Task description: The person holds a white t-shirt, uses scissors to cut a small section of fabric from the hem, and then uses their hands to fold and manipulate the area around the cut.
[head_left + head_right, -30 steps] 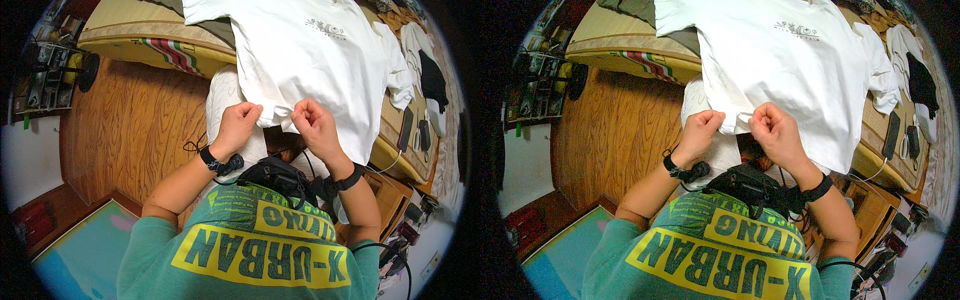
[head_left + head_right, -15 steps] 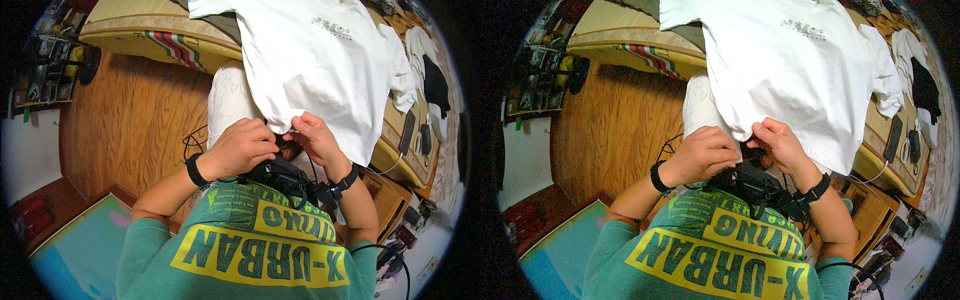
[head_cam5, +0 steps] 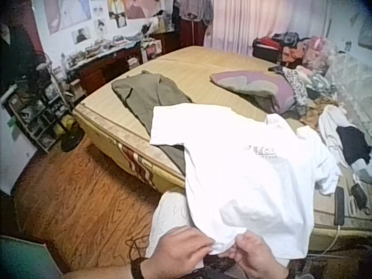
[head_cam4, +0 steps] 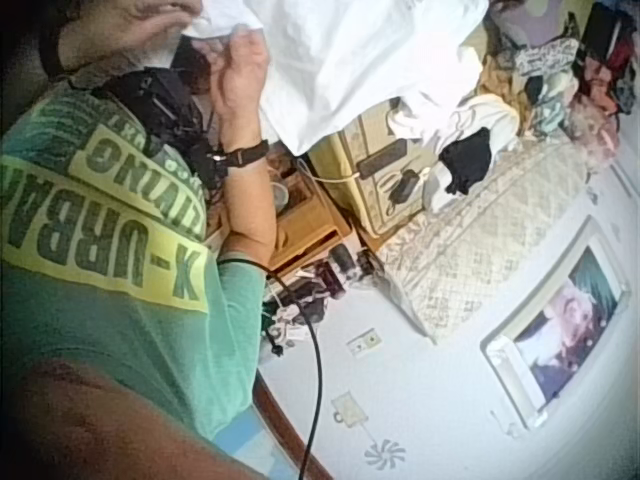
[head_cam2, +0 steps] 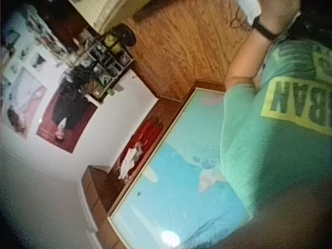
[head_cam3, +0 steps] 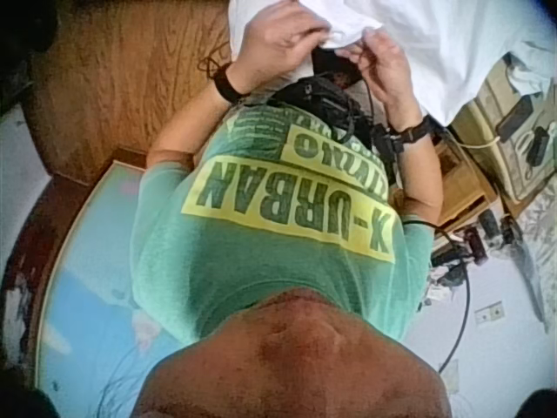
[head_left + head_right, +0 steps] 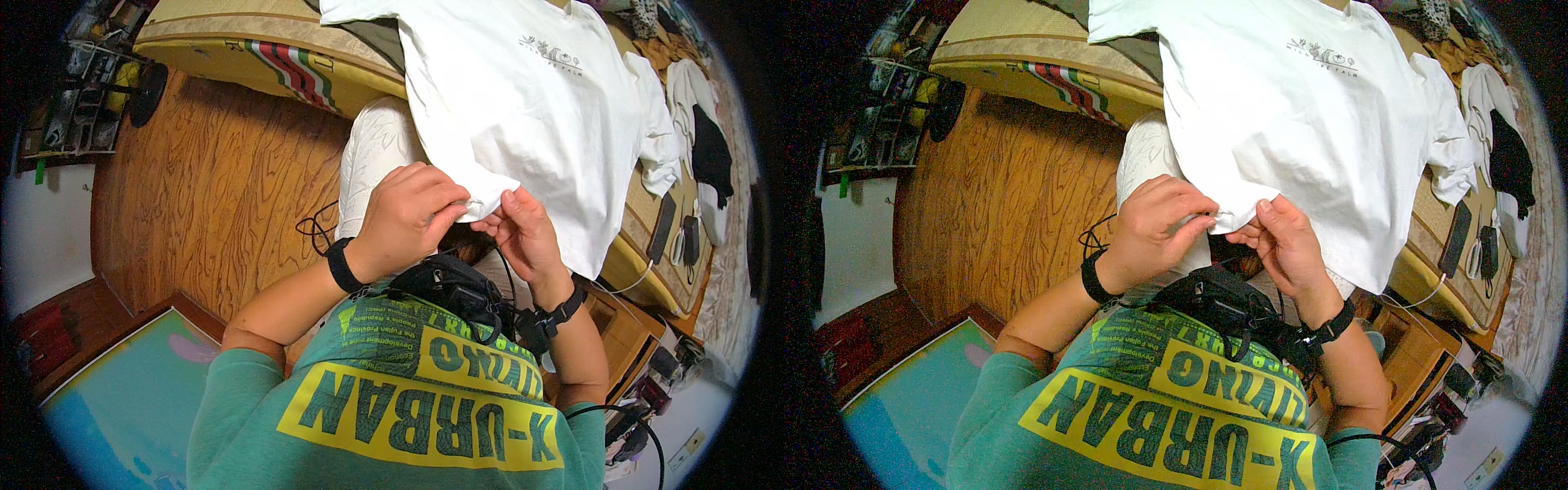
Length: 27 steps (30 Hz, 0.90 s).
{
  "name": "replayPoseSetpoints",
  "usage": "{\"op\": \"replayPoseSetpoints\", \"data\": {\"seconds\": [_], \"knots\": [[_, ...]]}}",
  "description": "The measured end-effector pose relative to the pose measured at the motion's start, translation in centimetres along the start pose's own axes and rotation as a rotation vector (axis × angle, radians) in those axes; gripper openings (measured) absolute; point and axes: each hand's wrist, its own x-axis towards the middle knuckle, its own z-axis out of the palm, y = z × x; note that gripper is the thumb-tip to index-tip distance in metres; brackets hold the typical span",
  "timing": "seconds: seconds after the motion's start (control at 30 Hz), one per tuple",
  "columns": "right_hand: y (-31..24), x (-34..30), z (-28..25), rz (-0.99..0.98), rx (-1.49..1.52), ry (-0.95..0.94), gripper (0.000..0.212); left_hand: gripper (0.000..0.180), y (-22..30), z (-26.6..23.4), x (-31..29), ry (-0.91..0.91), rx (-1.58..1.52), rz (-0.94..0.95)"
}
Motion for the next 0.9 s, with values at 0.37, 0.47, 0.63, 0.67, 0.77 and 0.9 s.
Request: {"op": "replayPoseSetpoints", "data": {"seconds": [0.37, 0.47, 0.63, 0.67, 0.77, 0.9], "knots": [[0.2, 0.2, 1.2, 0.002, -0.175, 0.146, 0.021, 0.026, 0.0, 0.4, 0.1, -0.039, -0.010, -0.079], [0.4, 0.3, 1.1, -0.060, -0.188, 0.136, 0.020, 0.025, 0.1, 0.3, -0.2, -0.076, -0.135, -0.199], [0.6, 0.4, 0.4, -0.084, -0.320, 0.119, 0.021, 0.022, -0.9, 0.1, -0.3, -0.109, -0.283, -0.299], [0.7, 0.4, 0.2, -0.089, -0.383, 0.105, 0.022, 0.019, -1.1, 0.1, -0.2, -0.098, -0.173, -0.176], [0.3, 0.3, 1.4, -0.093, -0.418, 0.107, 0.022, 0.014, -1.0, -0.3, 0.1, -0.097, 0.035, 0.022], [0.3, 0.3, 1.3, -0.052, -0.399, 0.135, 0.022, 0.009, -0.5, -0.7, 0.5, -0.124, 0.135, 0.066]]}}
